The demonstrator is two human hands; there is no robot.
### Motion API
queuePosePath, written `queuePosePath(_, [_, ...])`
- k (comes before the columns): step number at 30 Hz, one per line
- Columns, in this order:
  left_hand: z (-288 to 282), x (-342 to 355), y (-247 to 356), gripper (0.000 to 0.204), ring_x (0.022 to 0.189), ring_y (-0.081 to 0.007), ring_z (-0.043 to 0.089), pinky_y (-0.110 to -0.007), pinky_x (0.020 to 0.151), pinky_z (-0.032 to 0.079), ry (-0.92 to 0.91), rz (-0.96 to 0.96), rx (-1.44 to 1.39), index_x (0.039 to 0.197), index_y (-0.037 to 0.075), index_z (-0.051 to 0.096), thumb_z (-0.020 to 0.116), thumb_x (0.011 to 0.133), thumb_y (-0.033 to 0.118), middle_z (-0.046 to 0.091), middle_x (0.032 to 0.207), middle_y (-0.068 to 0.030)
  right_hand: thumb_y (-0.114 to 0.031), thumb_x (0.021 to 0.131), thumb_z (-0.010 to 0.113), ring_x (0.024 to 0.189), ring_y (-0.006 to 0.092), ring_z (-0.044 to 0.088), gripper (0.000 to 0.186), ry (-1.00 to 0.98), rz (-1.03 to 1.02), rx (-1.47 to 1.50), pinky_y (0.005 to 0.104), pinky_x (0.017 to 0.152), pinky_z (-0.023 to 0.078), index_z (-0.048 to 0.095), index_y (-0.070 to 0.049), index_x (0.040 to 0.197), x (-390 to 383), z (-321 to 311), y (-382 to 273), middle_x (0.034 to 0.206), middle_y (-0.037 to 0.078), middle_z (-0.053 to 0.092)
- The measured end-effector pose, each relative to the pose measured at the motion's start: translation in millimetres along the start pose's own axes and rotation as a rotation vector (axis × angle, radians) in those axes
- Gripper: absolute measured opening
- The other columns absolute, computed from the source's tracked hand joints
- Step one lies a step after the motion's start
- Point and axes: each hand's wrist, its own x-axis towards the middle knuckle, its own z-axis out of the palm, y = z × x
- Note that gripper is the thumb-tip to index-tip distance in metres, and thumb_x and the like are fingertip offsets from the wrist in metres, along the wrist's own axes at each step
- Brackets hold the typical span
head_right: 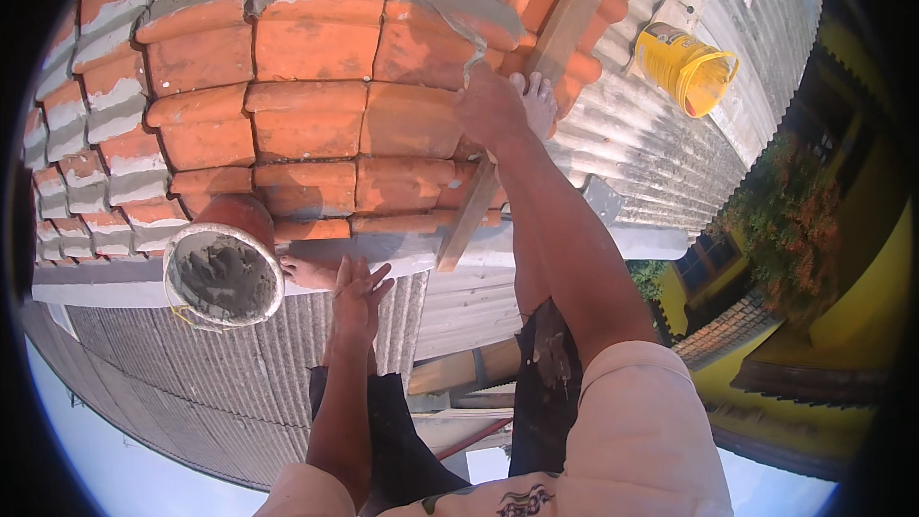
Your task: The person scoops mortar from a bucket with a trowel and applies it into the gaps between red roof tiles. The person repeatedly smooths the mortar along the tile joints while working on a sloped tiled roof.
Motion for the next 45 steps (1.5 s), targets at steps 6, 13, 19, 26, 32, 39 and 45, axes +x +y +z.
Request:
queuePosePath(6, [-3,-3,0,0.103,0.141,-0.0456,0.052,-0.053,0.112,0.050,-0.009,0.004,0.025,0.168,0.003,-0.009,0.053,0.087,0.000,0.011,0.173,-0.0285,-0.022,0.095,0.065,0.103,0.0468,0.068,0.035,0.005,-0.072,-0.019,0.0519,0.087,0.055,0.058,0.006,0.114,36,44,-15,0.104,0.030,0.070])
queuePosePath(13, [-3,-6,-5,0.096,0.138,-0.0438,0.054,-0.050,0.109,0.053,-0.020,-0.003,-0.007,0.168,0.002,-0.008,0.049,0.090,-0.003,0.012,0.173,-0.0282,-0.015,0.093,0.065,0.096,0.0358,0.068,0.019,0.092,-0.367,-0.456,0.0432,0.081,0.056,0.068,0.003,0.101,14,70,-25,0.093,0.020,0.070])
queuePosePath(19, [-2,-8,-2,0.087,0.136,-0.0399,0.058,-0.043,0.103,0.059,-0.021,0.028,-0.027,0.168,0.001,-0.007,0.044,0.097,-0.007,0.011,0.174,-0.0274,-0.016,0.094,0.065,0.099,0.0362,0.068,0.019,0.061,-0.338,-0.476,0.0460,0.084,0.054,0.065,0.001,0.103,0,59,-53,0.095,0.018,0.070])
queuePosePath(26, [-12,-9,-5,0.085,0.136,-0.0396,0.059,-0.043,0.102,0.059,-0.029,0.045,-0.057,0.168,0.001,-0.005,0.044,0.099,-0.006,0.012,0.173,-0.0282,-0.014,0.094,0.067,0.102,0.0323,0.068,0.024,0.267,0.085,0.109,0.0432,0.085,0.055,0.057,-0.002,0.112,21,97,-83,0.102,0.015,0.068])
queuePosePath(32, [-13,-12,-7,0.084,0.136,-0.0405,0.058,-0.044,0.103,0.060,-0.049,0.058,-0.038,0.167,0.000,-0.004,0.044,0.099,-0.006,0.013,0.173,-0.0284,-0.017,0.093,0.067,0.100,0.0450,0.069,0.029,0.145,0.005,0.283,0.0565,0.085,0.053,0.054,-0.002,0.114,30,109,-90,0.106,0.024,0.070])
queuePosePath(39, [-10,-12,-4,0.087,0.136,-0.0405,0.058,-0.043,0.104,0.059,-0.040,0.060,-0.007,0.167,0.000,-0.006,0.046,0.098,-0.004,0.013,0.173,-0.0278,-0.014,0.090,0.067,0.100,0.0434,0.069,0.031,0.282,-0.083,0.324,0.0537,0.085,0.055,0.052,0.002,0.113,-11,108,-98,0.102,0.024,0.069])
queuePosePath(45, [-6,-14,-4,0.096,0.141,-0.0439,0.051,-0.053,0.114,0.048,-0.060,0.052,0.042,0.168,0.001,-0.008,0.050,0.091,-0.001,0.013,0.173,-0.0285,-0.014,0.094,0.062,0.101,0.0461,0.067,0.029,0.276,0.071,0.424,0.0559,0.085,0.054,0.050,0.002,0.115,0,128,-86,0.109,0.027,0.065])
